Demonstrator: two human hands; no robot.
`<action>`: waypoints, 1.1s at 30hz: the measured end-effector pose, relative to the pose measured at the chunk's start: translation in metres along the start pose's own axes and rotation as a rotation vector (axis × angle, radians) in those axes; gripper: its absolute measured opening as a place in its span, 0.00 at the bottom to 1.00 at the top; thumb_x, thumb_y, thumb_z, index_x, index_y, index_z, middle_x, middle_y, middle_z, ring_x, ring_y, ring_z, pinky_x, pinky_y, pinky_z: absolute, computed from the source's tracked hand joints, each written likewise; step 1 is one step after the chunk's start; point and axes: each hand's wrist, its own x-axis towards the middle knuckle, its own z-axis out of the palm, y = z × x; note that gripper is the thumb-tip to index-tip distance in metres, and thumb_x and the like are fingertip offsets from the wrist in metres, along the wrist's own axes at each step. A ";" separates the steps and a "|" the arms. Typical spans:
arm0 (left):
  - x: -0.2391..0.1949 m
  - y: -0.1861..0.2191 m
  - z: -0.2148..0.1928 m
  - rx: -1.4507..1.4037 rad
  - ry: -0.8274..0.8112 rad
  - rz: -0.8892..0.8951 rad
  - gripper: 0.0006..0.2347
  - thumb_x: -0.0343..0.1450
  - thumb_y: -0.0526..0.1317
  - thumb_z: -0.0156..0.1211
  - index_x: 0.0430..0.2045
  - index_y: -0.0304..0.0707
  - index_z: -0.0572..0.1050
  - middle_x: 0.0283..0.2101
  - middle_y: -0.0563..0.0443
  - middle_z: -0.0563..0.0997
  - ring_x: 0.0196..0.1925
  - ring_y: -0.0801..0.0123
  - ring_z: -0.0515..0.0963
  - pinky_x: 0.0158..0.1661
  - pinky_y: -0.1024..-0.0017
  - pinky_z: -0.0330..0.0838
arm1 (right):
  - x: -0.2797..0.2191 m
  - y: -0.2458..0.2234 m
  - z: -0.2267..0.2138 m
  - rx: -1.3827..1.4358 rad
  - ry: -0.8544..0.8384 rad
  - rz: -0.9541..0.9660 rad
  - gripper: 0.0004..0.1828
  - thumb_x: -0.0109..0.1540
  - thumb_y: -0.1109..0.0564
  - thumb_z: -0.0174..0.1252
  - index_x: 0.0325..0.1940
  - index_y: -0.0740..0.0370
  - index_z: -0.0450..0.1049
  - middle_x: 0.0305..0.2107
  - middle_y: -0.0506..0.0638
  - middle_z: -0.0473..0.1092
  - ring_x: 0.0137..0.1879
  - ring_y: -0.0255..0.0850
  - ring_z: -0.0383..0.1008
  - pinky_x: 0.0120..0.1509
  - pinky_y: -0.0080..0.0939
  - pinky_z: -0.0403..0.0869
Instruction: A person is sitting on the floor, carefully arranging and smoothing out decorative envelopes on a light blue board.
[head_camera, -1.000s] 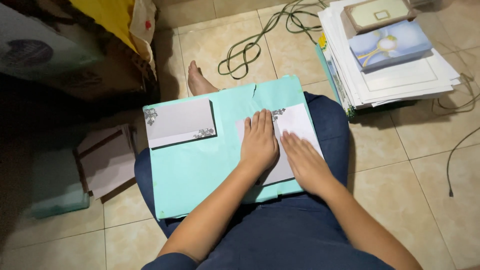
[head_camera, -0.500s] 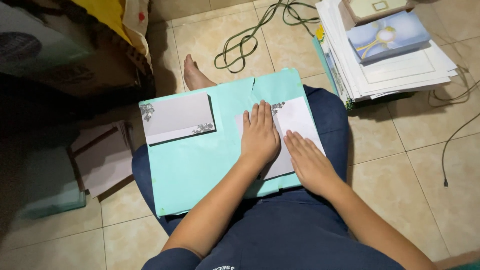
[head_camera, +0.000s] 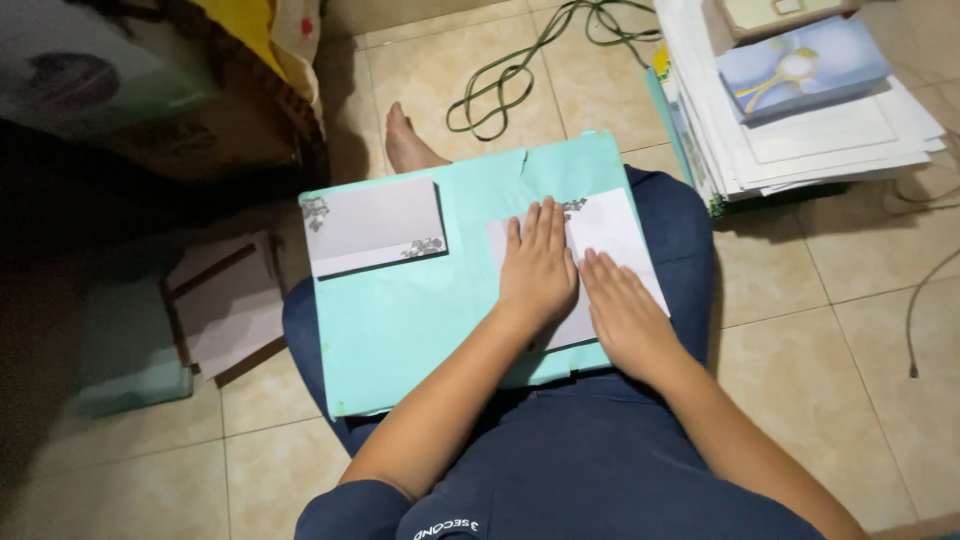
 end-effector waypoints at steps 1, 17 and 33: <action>0.000 0.001 -0.003 -0.005 -0.001 0.008 0.28 0.75 0.43 0.29 0.72 0.27 0.46 0.77 0.33 0.46 0.79 0.46 0.44 0.72 0.46 0.35 | -0.001 -0.001 -0.003 -0.005 -0.002 0.007 0.32 0.69 0.55 0.39 0.78 0.64 0.53 0.74 0.61 0.52 0.79 0.52 0.50 0.80 0.53 0.49; -0.004 0.000 -0.006 -0.002 -0.010 -0.009 0.27 0.76 0.42 0.27 0.72 0.27 0.45 0.77 0.33 0.45 0.79 0.48 0.43 0.73 0.47 0.33 | 0.021 0.005 0.000 0.024 -0.012 0.019 0.32 0.68 0.56 0.40 0.78 0.65 0.52 0.74 0.62 0.51 0.80 0.54 0.48 0.80 0.55 0.48; -0.102 -0.011 0.004 -0.001 -0.025 0.313 0.34 0.74 0.60 0.45 0.72 0.38 0.53 0.74 0.39 0.56 0.77 0.46 0.52 0.70 0.38 0.45 | 0.023 0.009 -0.015 -0.046 0.167 0.253 0.10 0.70 0.45 0.51 0.49 0.43 0.77 0.43 0.38 0.74 0.51 0.40 0.77 0.51 0.39 0.76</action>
